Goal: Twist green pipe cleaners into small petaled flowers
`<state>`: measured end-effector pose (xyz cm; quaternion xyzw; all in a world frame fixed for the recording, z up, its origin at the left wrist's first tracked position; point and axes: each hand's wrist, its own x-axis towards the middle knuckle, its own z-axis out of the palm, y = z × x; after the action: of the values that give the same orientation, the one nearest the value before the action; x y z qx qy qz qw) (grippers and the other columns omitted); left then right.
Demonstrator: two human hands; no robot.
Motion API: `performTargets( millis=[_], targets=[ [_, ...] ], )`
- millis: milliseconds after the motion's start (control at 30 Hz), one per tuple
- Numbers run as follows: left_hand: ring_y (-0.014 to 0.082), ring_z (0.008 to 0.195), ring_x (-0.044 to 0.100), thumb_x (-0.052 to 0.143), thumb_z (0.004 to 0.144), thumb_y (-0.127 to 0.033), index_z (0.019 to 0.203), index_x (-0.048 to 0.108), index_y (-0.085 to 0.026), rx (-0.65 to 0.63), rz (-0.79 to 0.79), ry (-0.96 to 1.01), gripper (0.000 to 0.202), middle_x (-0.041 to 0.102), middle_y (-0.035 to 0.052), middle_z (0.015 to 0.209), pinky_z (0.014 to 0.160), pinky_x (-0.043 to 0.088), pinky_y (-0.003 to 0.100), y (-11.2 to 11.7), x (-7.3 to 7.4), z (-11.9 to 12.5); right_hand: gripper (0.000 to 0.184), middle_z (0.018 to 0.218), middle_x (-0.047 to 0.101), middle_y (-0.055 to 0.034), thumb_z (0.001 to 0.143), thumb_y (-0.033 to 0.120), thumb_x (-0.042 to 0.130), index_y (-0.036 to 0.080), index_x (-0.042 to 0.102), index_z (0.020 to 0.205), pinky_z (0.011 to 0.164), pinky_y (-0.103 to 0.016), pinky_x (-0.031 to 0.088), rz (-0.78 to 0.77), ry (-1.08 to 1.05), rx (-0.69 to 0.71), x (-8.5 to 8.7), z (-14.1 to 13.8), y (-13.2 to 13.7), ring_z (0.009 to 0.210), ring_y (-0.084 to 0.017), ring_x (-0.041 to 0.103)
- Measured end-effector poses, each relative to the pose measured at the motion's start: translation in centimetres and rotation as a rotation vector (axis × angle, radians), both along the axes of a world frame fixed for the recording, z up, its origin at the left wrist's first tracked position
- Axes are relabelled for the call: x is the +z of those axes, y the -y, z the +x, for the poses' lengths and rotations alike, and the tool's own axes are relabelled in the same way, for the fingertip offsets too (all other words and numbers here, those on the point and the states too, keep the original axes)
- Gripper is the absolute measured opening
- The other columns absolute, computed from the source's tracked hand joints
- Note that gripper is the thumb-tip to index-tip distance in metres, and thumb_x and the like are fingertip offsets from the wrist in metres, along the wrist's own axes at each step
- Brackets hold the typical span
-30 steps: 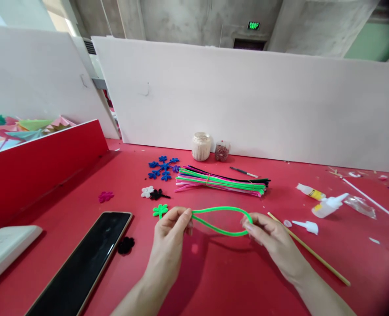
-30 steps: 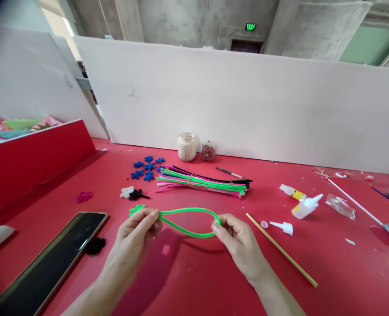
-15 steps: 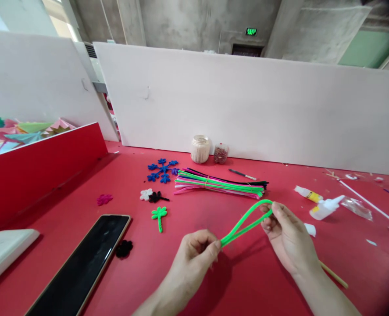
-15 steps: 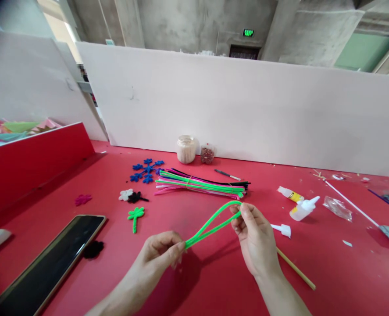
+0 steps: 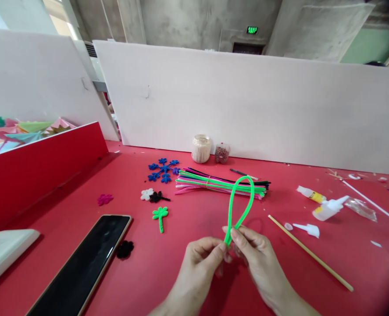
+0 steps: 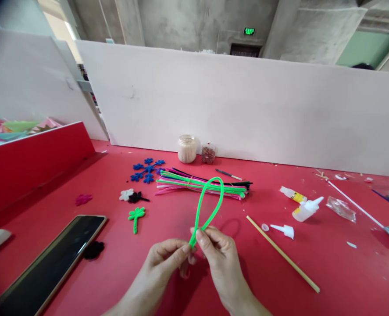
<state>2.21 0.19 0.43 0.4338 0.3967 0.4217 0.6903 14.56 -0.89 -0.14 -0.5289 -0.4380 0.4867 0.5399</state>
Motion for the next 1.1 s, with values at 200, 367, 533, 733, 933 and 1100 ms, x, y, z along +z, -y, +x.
performTargets(
  millis=[200, 367, 533, 733, 933, 1100],
  targets=[
    [0.0102, 0.045, 0.044, 0.061, 0.069, -0.03, 0.054, 0.065, -0.011, -0.018, -0.024, -0.002, 0.024, 0.058, 0.0049, 0.052, 0.048, 0.032, 0.024, -0.01, -0.32, -0.04, 0.022, 0.052, 0.036, 0.0053, 0.075, 0.033, 0.059, 0.016, 0.058, 0.061, 0.047, -0.02, 0.03, -0.027, -0.024, 0.031, 0.03, 0.41, 0.09, 0.051, -0.009, 0.032],
    [0.0093, 0.044, 0.042, 0.061, 0.07, -0.033, 0.053, 0.065, -0.012, 0.0, -0.014, -0.026, 0.027, 0.056, 0.0036, 0.048, 0.048, 0.031, 0.024, -0.11, -0.26, -0.03, 0.029, 0.052, 0.037, 0.005, 0.078, 0.035, 0.055, 0.016, 0.053, 0.057, 0.049, -0.021, 0.03, -0.029, -0.029, 0.063, 0.15, 0.45, 0.21, 0.052, -0.009, 0.032],
    [0.0098, 0.045, 0.042, 0.062, 0.068, -0.037, 0.053, 0.066, -0.012, -0.015, 0.005, -0.061, 0.029, 0.056, 0.0042, 0.049, 0.048, 0.031, 0.024, -0.08, -0.06, 0.1, 0.029, 0.054, 0.035, 0.005, 0.077, 0.038, 0.054, 0.016, 0.054, 0.058, 0.049, -0.022, 0.029, -0.049, 0.012, 0.078, -0.09, 0.5, 0.27, 0.052, -0.01, 0.031],
    [0.0096, 0.043, 0.042, 0.063, 0.066, -0.039, 0.049, 0.064, -0.012, -0.037, 0.003, -0.071, 0.031, 0.055, 0.0038, 0.047, 0.046, 0.03, 0.024, -0.1, -0.05, 0.15, 0.033, 0.053, 0.037, 0.0045, 0.075, 0.038, 0.056, 0.016, 0.055, 0.051, 0.051, -0.022, 0.032, -0.014, 0.033, 0.045, 0.3, 0.34, 0.26, 0.053, -0.01, 0.034],
    [0.0099, 0.043, 0.043, 0.064, 0.065, -0.038, 0.051, 0.063, -0.013, -0.017, -0.019, -0.055, 0.029, 0.055, 0.0033, 0.047, 0.045, 0.031, 0.024, -0.1, -0.44, 0.12, 0.03, 0.055, 0.043, 0.0034, 0.076, 0.037, 0.056, 0.016, 0.059, 0.056, 0.053, -0.023, 0.036, -0.022, -0.026, 0.092, 0.15, 0.06, 0.16, 0.055, -0.011, 0.041],
    [0.0107, 0.044, 0.044, 0.063, 0.066, -0.038, 0.053, 0.062, -0.012, -0.028, -0.002, -0.077, 0.029, 0.054, 0.0027, 0.048, 0.047, 0.033, 0.025, -0.13, -0.6, -0.05, 0.022, 0.053, 0.04, 0.0048, 0.074, 0.035, 0.059, 0.017, 0.063, 0.063, 0.05, -0.022, 0.033, -0.009, -0.053, 0.029, 0.17, 0.56, -0.05, 0.052, -0.01, 0.036]
  ],
)
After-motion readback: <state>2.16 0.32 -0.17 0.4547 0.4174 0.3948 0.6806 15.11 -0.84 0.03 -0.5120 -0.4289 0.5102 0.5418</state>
